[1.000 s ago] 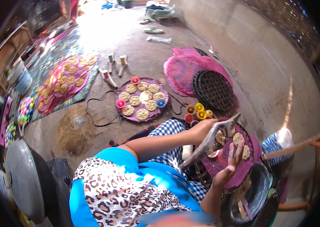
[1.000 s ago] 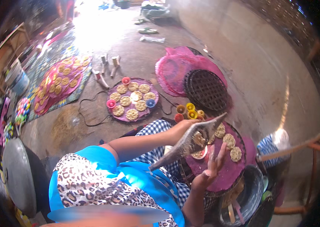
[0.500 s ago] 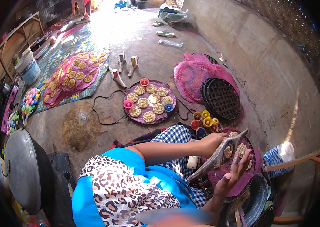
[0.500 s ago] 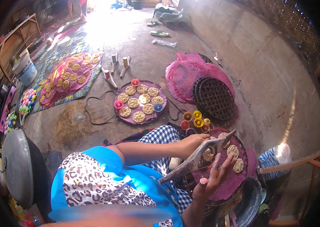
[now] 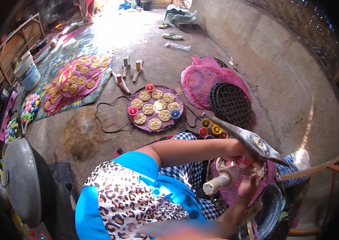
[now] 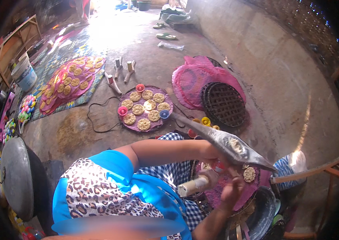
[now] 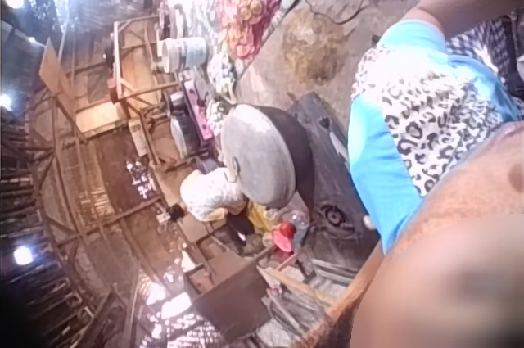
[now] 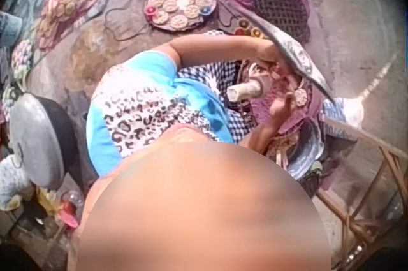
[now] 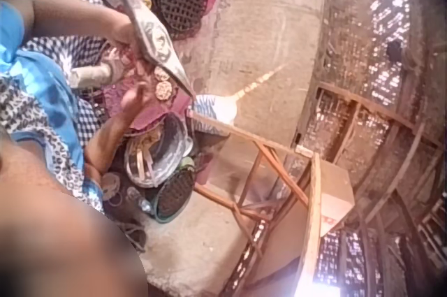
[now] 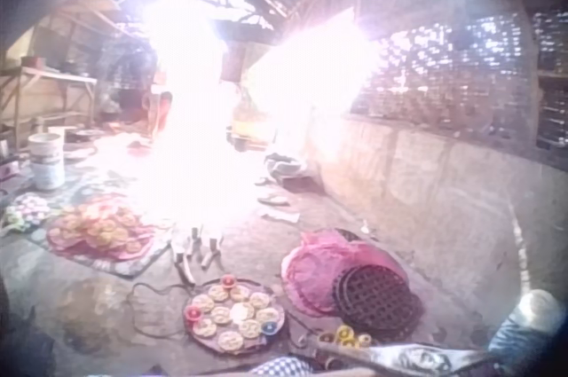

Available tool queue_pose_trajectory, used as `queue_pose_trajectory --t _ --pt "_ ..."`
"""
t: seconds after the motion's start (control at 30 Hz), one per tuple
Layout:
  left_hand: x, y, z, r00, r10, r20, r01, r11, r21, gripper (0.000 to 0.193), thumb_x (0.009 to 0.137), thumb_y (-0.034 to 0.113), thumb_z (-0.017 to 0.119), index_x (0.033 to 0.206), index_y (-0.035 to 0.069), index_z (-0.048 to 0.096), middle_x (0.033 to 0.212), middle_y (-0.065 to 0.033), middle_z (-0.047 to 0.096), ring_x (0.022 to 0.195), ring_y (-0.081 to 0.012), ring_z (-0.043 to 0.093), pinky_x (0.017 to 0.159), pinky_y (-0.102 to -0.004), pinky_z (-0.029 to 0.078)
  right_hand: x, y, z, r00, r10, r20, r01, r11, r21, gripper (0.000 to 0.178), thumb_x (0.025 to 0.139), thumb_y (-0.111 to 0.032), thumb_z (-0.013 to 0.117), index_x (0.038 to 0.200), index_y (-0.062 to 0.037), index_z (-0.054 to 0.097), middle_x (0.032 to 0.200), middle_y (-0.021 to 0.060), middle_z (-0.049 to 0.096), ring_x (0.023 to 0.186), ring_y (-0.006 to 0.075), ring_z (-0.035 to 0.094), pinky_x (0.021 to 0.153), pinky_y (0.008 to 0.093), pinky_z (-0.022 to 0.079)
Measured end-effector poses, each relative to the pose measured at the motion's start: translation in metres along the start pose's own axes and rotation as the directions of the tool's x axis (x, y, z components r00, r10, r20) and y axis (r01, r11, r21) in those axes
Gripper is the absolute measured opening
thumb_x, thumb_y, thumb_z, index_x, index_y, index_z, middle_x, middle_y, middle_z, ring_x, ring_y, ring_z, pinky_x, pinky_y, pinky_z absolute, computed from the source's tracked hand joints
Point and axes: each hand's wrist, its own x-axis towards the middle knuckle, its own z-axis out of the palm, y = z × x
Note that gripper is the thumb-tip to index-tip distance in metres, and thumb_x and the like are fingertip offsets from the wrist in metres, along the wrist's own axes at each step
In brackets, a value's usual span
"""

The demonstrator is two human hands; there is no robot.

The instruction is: The person scoops a dough-like mixture from a metal bowl, places it into a small plastic cup, and uses a wooden press to extrude the mixture into a circular pattern onto a tray. The person repeats this process to create multiple round cakes on the tray.

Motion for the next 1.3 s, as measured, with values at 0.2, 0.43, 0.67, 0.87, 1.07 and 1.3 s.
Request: queue_pose_trajectory --t 0.2,0.43,0.67,0.87,1.07,1.3 --pt "0.028 -0.021 0.012 0.993 0.018 0.119 0.039 0.887 -0.460 0.021 0.071 -0.006 0.066 0.090 -0.002 0.059 0.080 -0.0092 0.061 0.074 -0.0145 0.058 0.064 -0.0240 0.047 -0.017 0.021 -0.009 0.956 0.220 0.196 -0.279 0.889 0.363 0.071 0.077 -0.057 0.048 0.105 0.0079 0.048 0.084 0.0184 0.059 0.069 0.0263 0.060 0.061 0.0350 0.052" --pt "0.021 -0.006 -0.027 0.672 0.740 -0.033 -0.368 0.372 0.852 0.028 0.067 0.017 0.073 0.087 0.002 0.060 0.079 -0.0135 0.062 0.074 -0.0251 0.062 0.067 -0.0340 0.048 -0.010 -0.025 -0.007 0.958 -0.021 0.285 -0.231 0.532 0.814 0.049 0.088 -0.024 0.053 0.126 0.0017 0.037 0.096 0.0157 0.050 0.091 0.0250 0.049 0.087 0.0367 0.042" --pt "0.001 -0.020 -0.057 0.914 0.403 -0.053 -0.067 0.278 0.958 0.046 0.046 0.014 0.076 0.087 0.002 0.059 0.084 -0.0183 0.061 0.081 -0.0356 0.059 0.070 -0.0376 0.048 0.012 -0.024 0.008 0.955 0.069 -0.289 0.085 0.868 0.489 0.035 0.087 -0.021 0.051 0.115 -0.0024 0.045 0.085 0.0089 0.054 0.075 0.0191 0.056 0.067 0.0332 0.050" --pt "0.002 -0.019 -0.049 0.884 0.431 0.182 -0.175 -0.057 0.983 0.032 0.056 0.019 0.067 0.084 0.007 0.059 0.076 -0.0088 0.058 0.076 -0.0267 0.057 0.075 -0.0358 0.037 0.010 -0.018 0.021 0.901 0.309 -0.305 -0.070 0.797 0.600 0.027 0.087 -0.031 0.050 0.094 -0.0050 0.049 0.080 0.0046 0.053 0.066 0.0120 0.055 0.059 0.0251 0.050" --pt "0.007 -0.018 -0.042 0.889 0.252 0.383 -0.263 -0.406 0.875 0.017 0.063 0.018 0.061 0.077 0.010 0.055 0.071 -0.0039 0.054 0.076 -0.0205 0.058 0.080 -0.0368 0.035 0.012 -0.055 0.041 0.818 -0.246 -0.520 0.109 0.954 -0.280 0.047 0.081 -0.017 0.051 0.124 0.0010 0.044 0.088 0.0062 0.055 0.075 0.0129 0.051 0.071 0.0278 0.043" --pt "0.008 -0.030 -0.032 0.862 0.147 0.485 -0.432 -0.287 0.855 0.022 0.061 0.018 0.060 0.080 0.007 0.054 0.072 -0.0040 0.056 0.075 -0.0207 0.059 0.089 -0.0371 0.034 -0.015 -0.052 0.054 0.774 -0.630 -0.056 0.484 0.647 -0.589 0.051 0.075 -0.014 0.057 0.118 0.0081 0.041 0.105 0.0172 0.050 0.084 0.0243 0.051 0.075 0.0353 0.043"
